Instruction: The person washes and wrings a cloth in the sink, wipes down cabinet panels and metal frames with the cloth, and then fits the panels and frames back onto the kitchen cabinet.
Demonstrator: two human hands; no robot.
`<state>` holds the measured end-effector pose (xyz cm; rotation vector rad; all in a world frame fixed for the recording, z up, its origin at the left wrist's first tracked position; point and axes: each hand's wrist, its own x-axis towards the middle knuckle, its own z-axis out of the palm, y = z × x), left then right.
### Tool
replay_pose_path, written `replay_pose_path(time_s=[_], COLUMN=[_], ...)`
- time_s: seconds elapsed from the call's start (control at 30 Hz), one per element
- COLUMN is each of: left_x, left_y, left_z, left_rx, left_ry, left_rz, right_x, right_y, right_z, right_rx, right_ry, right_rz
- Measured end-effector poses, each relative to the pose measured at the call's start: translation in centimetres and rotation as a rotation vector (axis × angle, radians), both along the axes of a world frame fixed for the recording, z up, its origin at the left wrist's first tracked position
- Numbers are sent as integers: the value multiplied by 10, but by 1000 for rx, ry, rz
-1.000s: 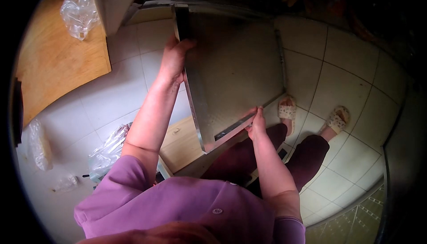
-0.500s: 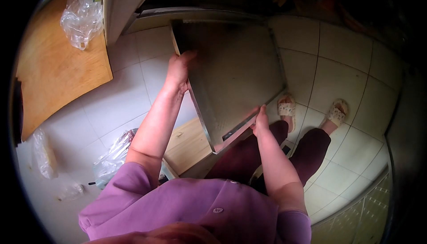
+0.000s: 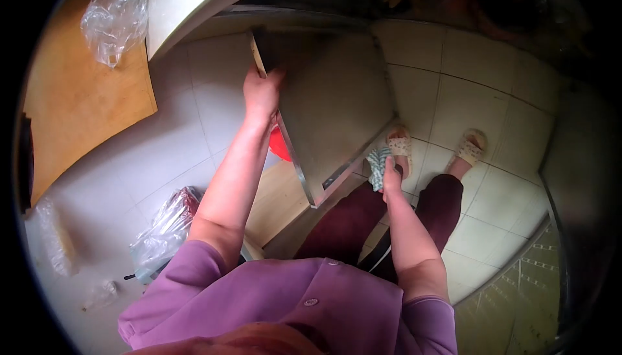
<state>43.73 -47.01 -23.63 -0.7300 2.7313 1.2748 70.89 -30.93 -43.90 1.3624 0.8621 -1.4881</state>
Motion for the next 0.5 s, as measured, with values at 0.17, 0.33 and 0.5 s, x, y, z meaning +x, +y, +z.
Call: replay_pose_path(time_s=[0.17, 0.33, 0.5], left_x=[1, 12, 25], left_y=[0, -7, 30], left_z=[12, 26, 54], left_rx=[-136, -176, -96], left_ry=[-21, -108, -21], left_rz=[-21, -21, -135], right_x=[27, 40, 37], right_y=[63, 127, 178], right_z=[30, 73, 100], right_rx=[-14, 19, 60], right_ry=[39, 84, 147], right_rz=[-140, -222, -214])
